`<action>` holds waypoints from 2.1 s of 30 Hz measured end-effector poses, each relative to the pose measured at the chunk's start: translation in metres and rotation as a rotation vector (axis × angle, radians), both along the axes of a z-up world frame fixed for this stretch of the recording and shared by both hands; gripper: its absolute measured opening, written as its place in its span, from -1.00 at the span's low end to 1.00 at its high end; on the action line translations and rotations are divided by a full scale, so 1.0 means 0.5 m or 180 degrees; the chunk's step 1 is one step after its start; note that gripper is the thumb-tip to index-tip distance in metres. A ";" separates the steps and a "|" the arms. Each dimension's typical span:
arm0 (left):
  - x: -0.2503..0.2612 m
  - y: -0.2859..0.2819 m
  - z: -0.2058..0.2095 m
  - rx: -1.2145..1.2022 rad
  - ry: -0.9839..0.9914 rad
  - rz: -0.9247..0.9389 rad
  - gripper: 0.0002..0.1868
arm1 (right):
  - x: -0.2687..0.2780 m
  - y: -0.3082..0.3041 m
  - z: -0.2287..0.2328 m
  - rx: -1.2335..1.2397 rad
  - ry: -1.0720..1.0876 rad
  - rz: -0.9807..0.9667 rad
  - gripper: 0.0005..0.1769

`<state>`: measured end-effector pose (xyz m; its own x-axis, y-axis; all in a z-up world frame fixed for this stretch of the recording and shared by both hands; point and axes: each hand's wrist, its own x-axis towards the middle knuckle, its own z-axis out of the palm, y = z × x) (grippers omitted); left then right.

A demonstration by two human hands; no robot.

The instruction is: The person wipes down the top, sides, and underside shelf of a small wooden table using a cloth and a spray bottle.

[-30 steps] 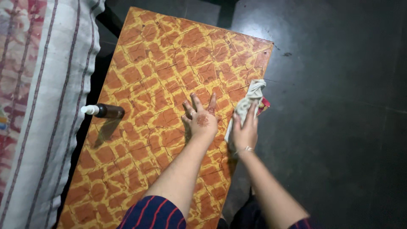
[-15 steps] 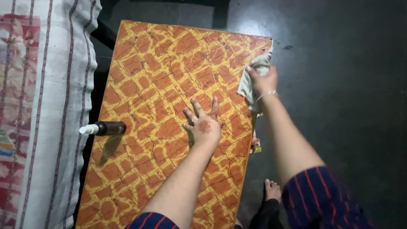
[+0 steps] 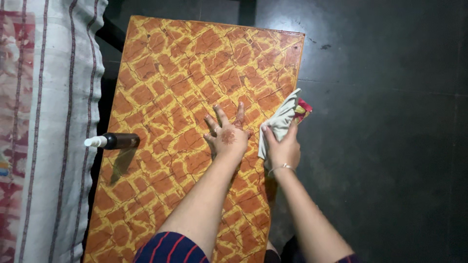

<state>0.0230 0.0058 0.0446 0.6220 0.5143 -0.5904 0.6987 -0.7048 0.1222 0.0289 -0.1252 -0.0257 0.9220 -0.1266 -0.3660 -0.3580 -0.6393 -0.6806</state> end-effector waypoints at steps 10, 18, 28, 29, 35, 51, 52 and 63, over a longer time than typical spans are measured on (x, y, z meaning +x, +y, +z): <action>-0.005 0.004 -0.005 0.0049 0.0025 -0.0058 -0.04 | 0.324 0.054 -0.026 0.0931 -0.0261 -0.0168 -0.15; -0.009 0.008 -0.011 0.0072 -0.0116 -0.0087 -0.03 | 0.306 0.048 -0.098 0.1747 -0.0623 -0.0254 -0.48; 0.000 0.009 0.014 0.0047 0.0061 -0.0117 -0.03 | 0.002 -0.016 -0.042 0.0513 0.0055 -0.0246 -0.11; -0.001 0.009 0.016 0.0054 0.0054 -0.0122 -0.03 | 0.006 -0.014 -0.042 0.0548 0.0023 -0.0190 -0.11; -0.003 0.008 0.024 0.0097 0.0064 -0.0190 -0.03 | 0.190 -0.015 -0.104 0.0854 -0.0347 0.0384 -0.16; 0.005 0.016 0.014 -0.0015 0.0077 -0.0122 0.05 | 0.214 0.015 -0.125 0.0905 -0.0710 -0.0068 -0.31; 0.006 0.020 0.015 -0.0018 0.0051 -0.0135 0.04 | 0.174 0.007 -0.114 0.0780 -0.0570 -0.0055 -0.24; 0.004 0.019 0.014 -0.0049 0.0006 -0.0046 0.05 | 0.064 -0.012 -0.065 -0.0074 -0.0743 0.0885 0.09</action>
<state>0.0252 0.0152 0.0514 0.6282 0.4960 -0.5994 0.6888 -0.7129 0.1319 0.0610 -0.1314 -0.0583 0.9807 0.1349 -0.1415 -0.0049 -0.7065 -0.7077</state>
